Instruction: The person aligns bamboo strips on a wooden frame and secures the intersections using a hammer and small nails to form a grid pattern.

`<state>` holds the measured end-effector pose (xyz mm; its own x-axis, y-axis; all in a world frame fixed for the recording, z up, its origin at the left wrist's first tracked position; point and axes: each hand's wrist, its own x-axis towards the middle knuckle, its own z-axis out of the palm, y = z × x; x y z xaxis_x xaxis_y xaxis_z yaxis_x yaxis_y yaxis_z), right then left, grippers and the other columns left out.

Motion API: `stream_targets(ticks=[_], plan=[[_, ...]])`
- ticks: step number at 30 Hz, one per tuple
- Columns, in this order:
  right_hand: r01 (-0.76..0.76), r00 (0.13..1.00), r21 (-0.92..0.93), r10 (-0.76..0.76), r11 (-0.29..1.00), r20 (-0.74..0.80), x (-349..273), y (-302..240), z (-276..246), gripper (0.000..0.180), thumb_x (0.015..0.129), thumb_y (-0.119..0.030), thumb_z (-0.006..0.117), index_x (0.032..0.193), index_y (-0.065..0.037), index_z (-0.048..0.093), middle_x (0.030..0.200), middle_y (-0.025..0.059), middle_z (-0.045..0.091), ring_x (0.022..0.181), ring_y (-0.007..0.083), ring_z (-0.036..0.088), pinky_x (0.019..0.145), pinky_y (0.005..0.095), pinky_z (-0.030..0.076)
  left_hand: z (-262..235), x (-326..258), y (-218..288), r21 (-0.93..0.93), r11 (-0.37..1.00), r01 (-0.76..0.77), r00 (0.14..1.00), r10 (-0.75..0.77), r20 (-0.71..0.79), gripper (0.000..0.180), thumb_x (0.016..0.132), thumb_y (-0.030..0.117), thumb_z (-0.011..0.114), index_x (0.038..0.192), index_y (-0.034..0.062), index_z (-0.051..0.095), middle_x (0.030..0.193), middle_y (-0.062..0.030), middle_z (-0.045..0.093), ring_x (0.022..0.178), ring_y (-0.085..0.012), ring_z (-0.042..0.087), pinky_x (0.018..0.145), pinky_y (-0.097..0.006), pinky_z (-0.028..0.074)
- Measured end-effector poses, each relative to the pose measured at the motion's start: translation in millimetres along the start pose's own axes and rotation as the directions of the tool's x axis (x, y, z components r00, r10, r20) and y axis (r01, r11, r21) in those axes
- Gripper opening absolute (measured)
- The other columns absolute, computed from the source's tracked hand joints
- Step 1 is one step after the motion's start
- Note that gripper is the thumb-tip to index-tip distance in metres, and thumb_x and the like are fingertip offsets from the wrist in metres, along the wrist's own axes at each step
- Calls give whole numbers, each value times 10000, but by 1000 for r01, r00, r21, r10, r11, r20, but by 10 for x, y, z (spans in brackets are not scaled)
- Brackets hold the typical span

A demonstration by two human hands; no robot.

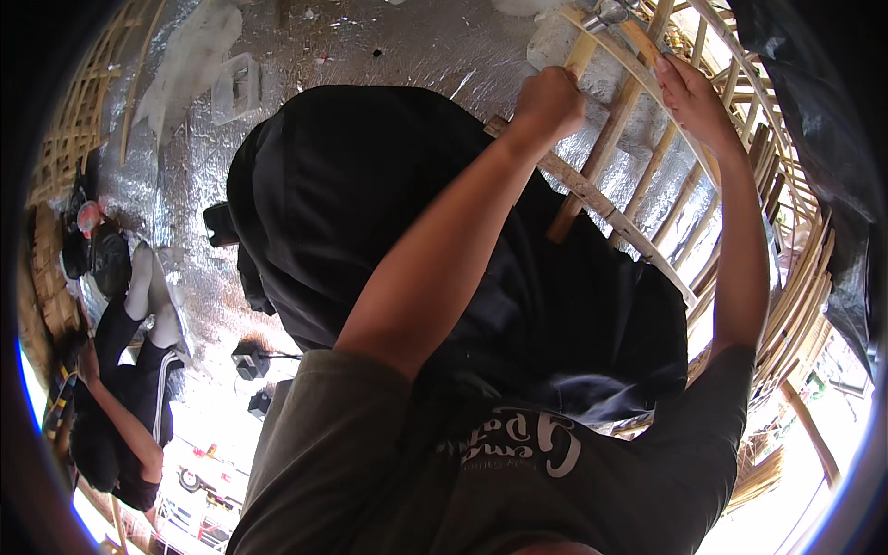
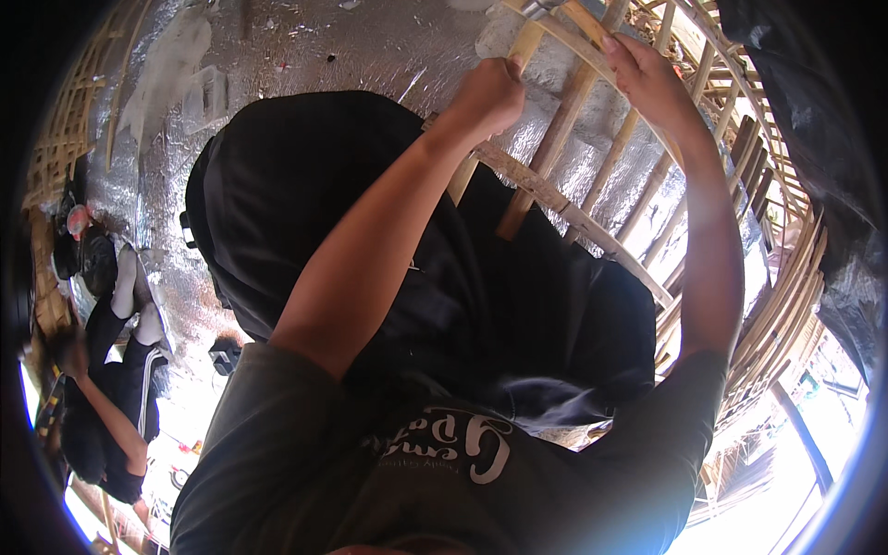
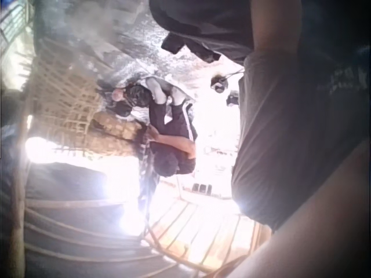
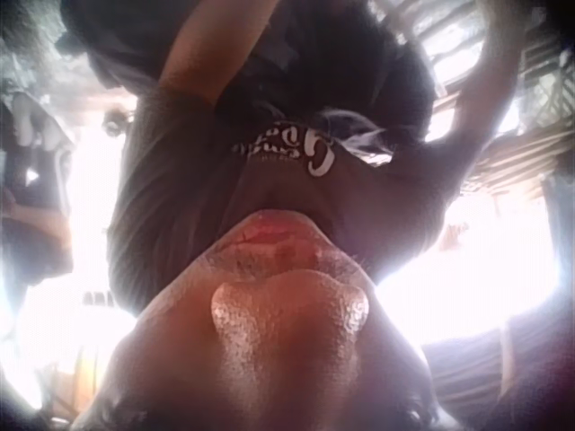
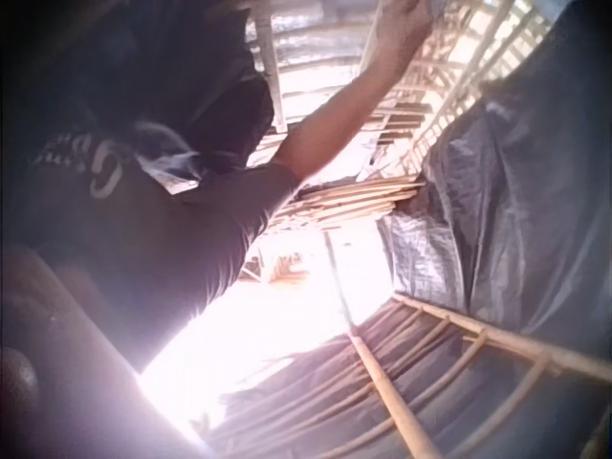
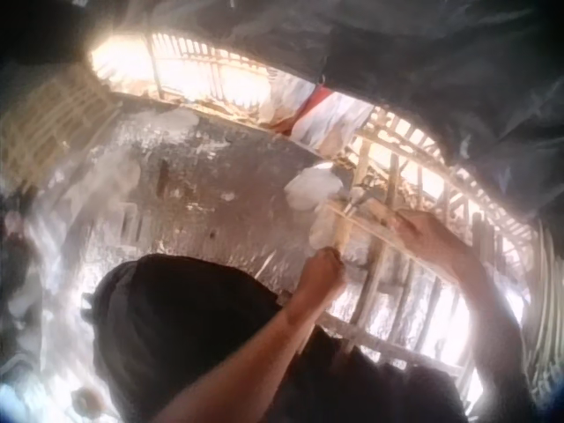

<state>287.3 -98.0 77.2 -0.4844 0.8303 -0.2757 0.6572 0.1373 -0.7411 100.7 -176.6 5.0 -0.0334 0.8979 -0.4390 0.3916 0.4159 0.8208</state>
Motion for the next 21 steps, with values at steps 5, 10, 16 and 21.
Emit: stream_targets(ticks=[5,10,16,21], plan=[[-263,902,155,299,952,-310,-147,79,-139,435,1010,-469,422,886,-64,522,598,-44,396,517,51,407,477,217,346,70,29,-40,-18,1000,20,999,-20,33,357,963,249,470,920,-60,644,922,-316,648,924,-450,640,832,-480,523],[-118,945,-211,44,970,-325,-232,41,37,395,1021,-404,428,987,-36,565,616,32,521,576,129,522,565,333,444,5,30,14,5,1000,-10,1000,10,-6,359,974,243,452,922,-51,651,931,-314,649,932,-456,636,833,-483,523],[-104,954,-384,-16,918,-298,-210,22,-19,425,1023,-432,405,975,-45,574,622,37,500,570,142,482,579,322,431,12,41,21,-30,999,37,999,-37,16,362,976,242,442,922,-48,652,923,-299,657,920,-455,638,836,-483,521],[-109,965,-433,-8,895,-260,-146,3,-118,386,1003,-450,433,1114,-123,606,811,165,661,762,365,644,688,451,481,28,3,48,-8,999,-37,999,37,2,328,965,236,458,943,-19,663,902,-289,662,903,-445,647,831,-481,523]])
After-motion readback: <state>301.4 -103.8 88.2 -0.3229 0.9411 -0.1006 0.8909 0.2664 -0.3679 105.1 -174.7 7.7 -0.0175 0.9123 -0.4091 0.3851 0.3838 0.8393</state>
